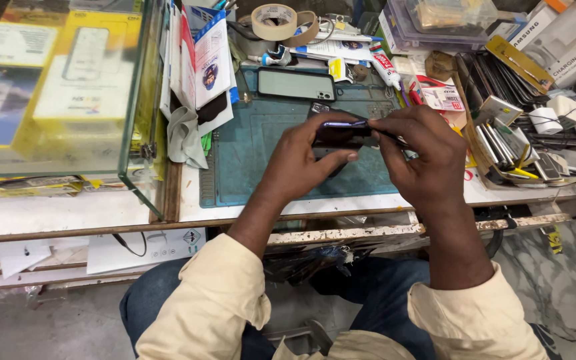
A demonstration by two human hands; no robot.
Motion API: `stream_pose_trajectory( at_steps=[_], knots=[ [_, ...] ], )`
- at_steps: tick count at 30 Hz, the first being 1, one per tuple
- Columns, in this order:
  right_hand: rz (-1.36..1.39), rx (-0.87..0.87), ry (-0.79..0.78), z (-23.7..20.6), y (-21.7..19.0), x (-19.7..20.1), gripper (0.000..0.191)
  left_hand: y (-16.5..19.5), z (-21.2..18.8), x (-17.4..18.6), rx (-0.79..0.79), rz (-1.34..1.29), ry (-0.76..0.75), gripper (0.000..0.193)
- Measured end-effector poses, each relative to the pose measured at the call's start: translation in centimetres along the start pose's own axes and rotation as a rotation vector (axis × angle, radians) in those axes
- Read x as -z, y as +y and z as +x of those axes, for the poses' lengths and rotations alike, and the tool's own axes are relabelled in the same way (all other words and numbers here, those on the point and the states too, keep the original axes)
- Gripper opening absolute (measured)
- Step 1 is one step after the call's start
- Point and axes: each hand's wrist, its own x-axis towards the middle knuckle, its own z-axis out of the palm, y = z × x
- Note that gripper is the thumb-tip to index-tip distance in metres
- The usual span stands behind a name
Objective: The person uses scissors to cut a small plastic bag, then handles a disassembled smartphone, removing the back cover and inspecting the internal components including the battery and motherboard. The person places the back cover aside and continues to manipulate the phone internals.
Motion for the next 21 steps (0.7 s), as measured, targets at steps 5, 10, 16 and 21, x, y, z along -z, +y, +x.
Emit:
stream_pose_trajectory(
  at_steps=[5, 10, 16, 21],
  knots=[
    [0.000, 0.031, 0.000, 0.0, -0.3, 0.0, 0.024, -1.5, -0.9, -0.7, -0.045, -0.334, -0.012, 0.036],
    [-0.070, 0.138, -0.043, 0.6, -0.5, 0.5, 0.023, -1.8, -0.6, -0.4, -0.045, -0.238, -0.003, 0.026],
    [-0.153, 0.202, -0.182, 2.1, -1.1, 1.7, 0.021, -1.6, -0.4, -0.9, -0.070, -0.217, -0.006, 0.025],
    [-0.233, 0.242, -0.306, 3.3, -1.9, 2.2, 0.022, -1.3, -0.2, -0.9, -0.040, -0.035, 0.022, 0.021]
  ],
)
